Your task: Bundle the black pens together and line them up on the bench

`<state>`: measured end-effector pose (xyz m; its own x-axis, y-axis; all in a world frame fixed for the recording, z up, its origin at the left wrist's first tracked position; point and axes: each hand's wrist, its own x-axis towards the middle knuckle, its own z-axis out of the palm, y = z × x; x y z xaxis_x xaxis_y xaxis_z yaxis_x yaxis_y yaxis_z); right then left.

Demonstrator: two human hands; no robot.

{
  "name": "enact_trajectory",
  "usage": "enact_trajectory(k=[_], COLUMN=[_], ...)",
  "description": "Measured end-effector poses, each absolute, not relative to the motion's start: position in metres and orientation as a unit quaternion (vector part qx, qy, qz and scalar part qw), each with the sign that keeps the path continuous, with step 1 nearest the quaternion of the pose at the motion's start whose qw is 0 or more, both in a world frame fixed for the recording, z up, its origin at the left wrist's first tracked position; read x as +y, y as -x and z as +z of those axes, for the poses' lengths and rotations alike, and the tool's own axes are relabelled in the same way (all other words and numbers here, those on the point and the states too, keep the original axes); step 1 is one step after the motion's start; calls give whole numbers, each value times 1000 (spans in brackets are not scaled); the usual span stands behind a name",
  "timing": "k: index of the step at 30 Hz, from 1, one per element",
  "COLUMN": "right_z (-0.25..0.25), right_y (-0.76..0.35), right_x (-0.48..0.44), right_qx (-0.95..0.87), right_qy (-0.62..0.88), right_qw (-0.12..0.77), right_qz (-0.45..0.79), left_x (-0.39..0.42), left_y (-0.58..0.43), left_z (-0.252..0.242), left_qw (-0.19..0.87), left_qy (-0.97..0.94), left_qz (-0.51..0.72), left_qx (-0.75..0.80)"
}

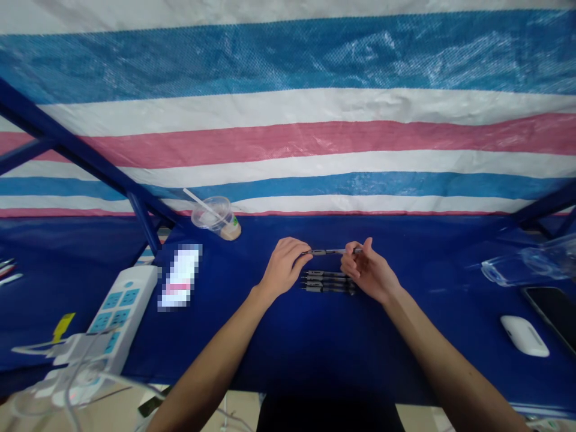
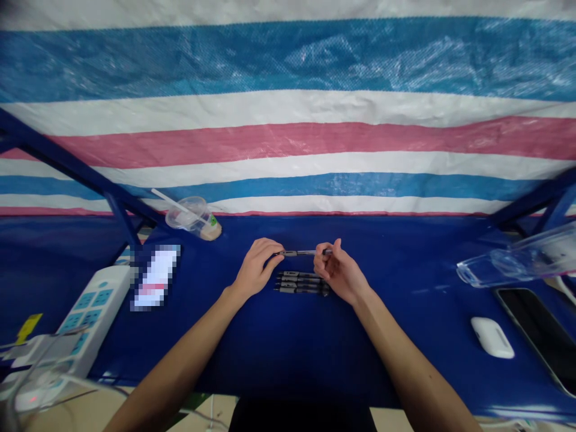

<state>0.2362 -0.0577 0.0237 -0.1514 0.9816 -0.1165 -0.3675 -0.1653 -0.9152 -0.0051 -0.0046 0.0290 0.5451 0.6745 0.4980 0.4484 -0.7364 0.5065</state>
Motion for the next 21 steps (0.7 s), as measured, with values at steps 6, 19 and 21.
enact_trajectory(k=[6,19,21], right_z=[21,16,12], right_y=[-237,-244,-245], right_x=[-57,-57,-55], right_qx=[-399,-614,-672], right_qy=[407,559,546], right_qw=[513,470,444], right_qz=[642,299,230], left_x=[-5,0,1], left_y=[5,6,7], left_z=[29,28,27], left_qw=[152,163,164], left_qy=[-867,-886,-890], left_qz=[342,265,239], left_qx=[330,345,350])
